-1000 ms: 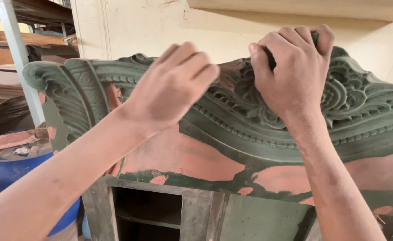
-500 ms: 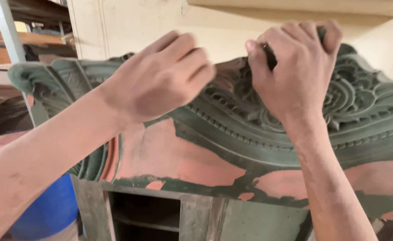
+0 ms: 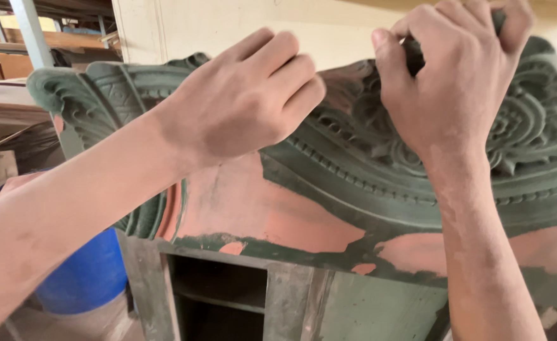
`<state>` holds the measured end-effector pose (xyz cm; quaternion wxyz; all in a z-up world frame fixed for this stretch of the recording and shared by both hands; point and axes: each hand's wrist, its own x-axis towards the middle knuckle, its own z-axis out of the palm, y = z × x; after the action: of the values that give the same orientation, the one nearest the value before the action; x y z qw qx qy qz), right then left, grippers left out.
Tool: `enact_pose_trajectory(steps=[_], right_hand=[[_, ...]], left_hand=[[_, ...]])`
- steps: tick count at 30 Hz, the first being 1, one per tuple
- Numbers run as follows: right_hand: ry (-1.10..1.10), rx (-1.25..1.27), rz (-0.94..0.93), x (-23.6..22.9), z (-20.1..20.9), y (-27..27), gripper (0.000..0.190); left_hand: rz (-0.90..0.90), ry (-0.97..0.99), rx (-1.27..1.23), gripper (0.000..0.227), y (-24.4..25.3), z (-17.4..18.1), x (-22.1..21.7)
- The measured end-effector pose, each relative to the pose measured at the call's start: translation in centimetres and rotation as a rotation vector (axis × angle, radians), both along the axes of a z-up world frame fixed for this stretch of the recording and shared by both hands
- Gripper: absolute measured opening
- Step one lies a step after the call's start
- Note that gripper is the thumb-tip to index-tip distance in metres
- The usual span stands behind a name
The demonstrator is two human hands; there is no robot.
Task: The person sands the ornate top edge of a green-painted wooden headboard using a small abrasive pad. They work methodically along the carved floral details and curved edges, removing old paint to reveal the wood underneath.
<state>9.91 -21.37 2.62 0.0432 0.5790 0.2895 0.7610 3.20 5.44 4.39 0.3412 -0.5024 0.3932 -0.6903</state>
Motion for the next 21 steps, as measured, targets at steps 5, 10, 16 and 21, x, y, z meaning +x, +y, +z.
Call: enact_pose_trajectory(steps=[5,10,16,21], right_hand=[[-0.026,-0.011,-0.01,-0.1,-0.2,-0.4,0.016],[-0.021,0.017,-0.046,0.5,-0.7,-1.1,0.016],[-0.013,0.004,-0.043,0.7,-0.6,-1.1,0.017],[0.006,0.013,-0.034,1.0,-0.4,-0.5,0.017]], left_hand=[[-0.003,0.024,0.014,0.007,-0.9,0.2,0.9],[-0.062,0.049,0.002,0.009,-2.0,-0.1,1.2],[0.043,0.048,-0.027,0.01,1.1,-0.2,0.7],[0.029,0.081,-0.042,0.014,1.6,-0.2,0.3]])
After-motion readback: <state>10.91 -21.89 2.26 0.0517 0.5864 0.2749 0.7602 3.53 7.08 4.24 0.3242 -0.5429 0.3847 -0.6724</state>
